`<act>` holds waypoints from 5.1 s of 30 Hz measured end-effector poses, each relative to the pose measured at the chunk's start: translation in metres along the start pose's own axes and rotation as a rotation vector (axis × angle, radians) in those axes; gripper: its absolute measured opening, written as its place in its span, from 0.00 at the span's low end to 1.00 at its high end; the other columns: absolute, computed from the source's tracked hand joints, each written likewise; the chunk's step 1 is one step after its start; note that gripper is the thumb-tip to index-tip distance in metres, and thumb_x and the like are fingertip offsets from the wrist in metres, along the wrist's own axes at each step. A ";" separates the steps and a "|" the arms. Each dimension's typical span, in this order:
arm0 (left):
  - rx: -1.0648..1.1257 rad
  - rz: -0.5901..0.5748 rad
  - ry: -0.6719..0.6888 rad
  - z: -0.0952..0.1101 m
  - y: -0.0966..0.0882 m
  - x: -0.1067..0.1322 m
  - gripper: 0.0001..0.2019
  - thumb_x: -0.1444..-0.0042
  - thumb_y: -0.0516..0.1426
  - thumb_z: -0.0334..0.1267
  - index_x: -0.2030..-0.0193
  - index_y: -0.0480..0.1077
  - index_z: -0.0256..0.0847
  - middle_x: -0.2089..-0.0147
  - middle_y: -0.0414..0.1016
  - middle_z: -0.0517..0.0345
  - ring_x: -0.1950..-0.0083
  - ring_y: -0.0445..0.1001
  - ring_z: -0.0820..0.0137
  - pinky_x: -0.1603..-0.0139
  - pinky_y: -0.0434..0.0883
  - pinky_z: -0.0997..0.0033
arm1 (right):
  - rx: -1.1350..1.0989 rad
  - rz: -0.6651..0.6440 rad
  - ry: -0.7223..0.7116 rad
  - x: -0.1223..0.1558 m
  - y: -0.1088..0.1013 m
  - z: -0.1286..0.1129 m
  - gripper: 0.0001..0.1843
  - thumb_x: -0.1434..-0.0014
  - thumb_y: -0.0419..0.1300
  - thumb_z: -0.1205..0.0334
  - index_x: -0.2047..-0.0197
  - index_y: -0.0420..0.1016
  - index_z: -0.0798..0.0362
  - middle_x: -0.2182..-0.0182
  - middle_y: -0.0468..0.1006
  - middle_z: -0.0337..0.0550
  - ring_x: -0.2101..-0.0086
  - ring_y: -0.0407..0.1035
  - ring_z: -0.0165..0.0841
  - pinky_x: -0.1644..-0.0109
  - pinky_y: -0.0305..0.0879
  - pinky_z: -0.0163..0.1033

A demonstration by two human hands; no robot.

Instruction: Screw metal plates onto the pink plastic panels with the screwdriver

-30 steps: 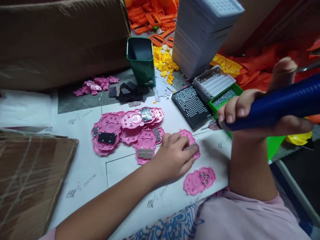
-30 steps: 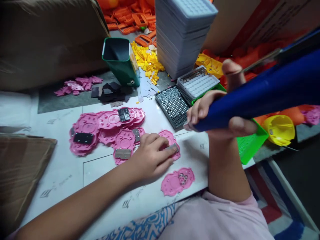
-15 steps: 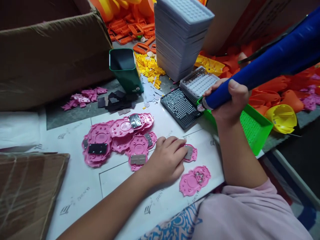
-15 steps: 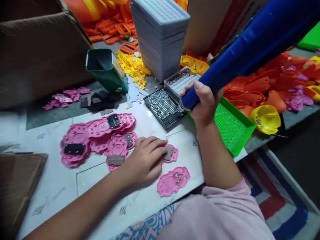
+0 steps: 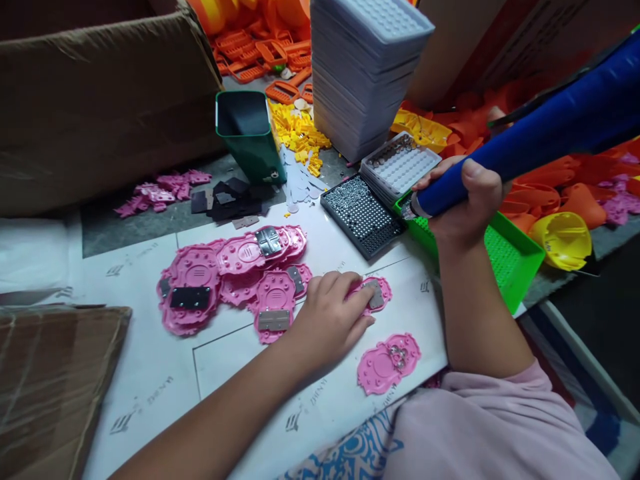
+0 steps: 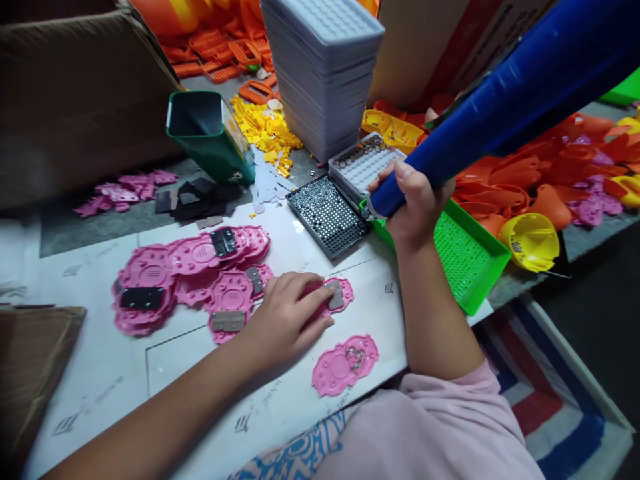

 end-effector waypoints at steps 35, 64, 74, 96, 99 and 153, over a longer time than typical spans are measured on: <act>-0.103 0.150 -0.083 0.000 -0.008 0.002 0.11 0.40 0.58 0.38 0.52 0.75 0.38 0.54 0.72 0.43 0.55 0.67 0.55 0.57 0.65 0.56 | -0.272 -0.649 0.229 0.046 0.057 -0.035 0.23 0.50 0.63 0.55 0.49 0.73 0.43 0.76 0.73 0.39 0.79 0.69 0.36 0.74 0.70 0.43; -0.068 0.134 -0.129 -0.002 -0.003 0.001 0.11 0.39 0.57 0.38 0.51 0.75 0.40 0.58 0.69 0.47 0.57 0.64 0.57 0.59 0.64 0.59 | -0.185 -0.766 0.209 0.069 0.070 -0.031 0.27 0.47 0.64 0.53 0.45 0.68 0.48 0.75 0.71 0.41 0.78 0.68 0.35 0.76 0.68 0.43; -0.002 0.076 -0.170 -0.004 0.000 -0.002 0.11 0.39 0.57 0.38 0.52 0.75 0.41 0.58 0.67 0.48 0.56 0.63 0.57 0.57 0.64 0.59 | -0.335 -0.971 0.251 0.066 0.074 -0.023 0.33 0.49 0.66 0.56 0.39 0.65 0.46 0.71 0.74 0.41 0.75 0.71 0.36 0.72 0.72 0.43; -0.025 -0.005 0.044 0.005 0.005 0.003 0.29 0.45 0.62 0.53 0.41 0.68 0.41 0.43 0.68 0.43 0.46 0.62 0.52 0.48 0.56 0.52 | 0.077 0.042 0.053 -0.002 -0.006 -0.001 0.09 0.54 0.59 0.53 0.79 0.67 0.46 0.79 0.69 0.37 0.78 0.67 0.34 0.75 0.63 0.44; -0.003 -0.031 0.095 0.007 0.005 0.003 0.26 0.43 0.59 0.50 0.40 0.67 0.40 0.38 0.67 0.45 0.40 0.60 0.50 0.47 0.54 0.51 | 0.085 0.022 0.034 -0.002 -0.003 -0.003 0.08 0.55 0.59 0.55 0.79 0.65 0.46 0.79 0.69 0.36 0.78 0.66 0.32 0.74 0.64 0.43; -0.089 0.128 -0.120 -0.001 -0.001 0.002 0.22 0.46 0.64 0.52 0.51 0.73 0.40 0.41 0.68 0.44 0.42 0.61 0.49 0.46 0.61 0.49 | -0.282 -0.669 0.316 0.057 0.067 -0.017 0.26 0.51 0.65 0.57 0.47 0.72 0.38 0.75 0.76 0.39 0.77 0.72 0.37 0.73 0.71 0.43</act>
Point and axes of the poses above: each hand's wrist, its own x-axis away from the middle knuckle, its own y-axis out of the palm, z = x × y, the point moved 7 cm from there along -x, towards the middle knuckle
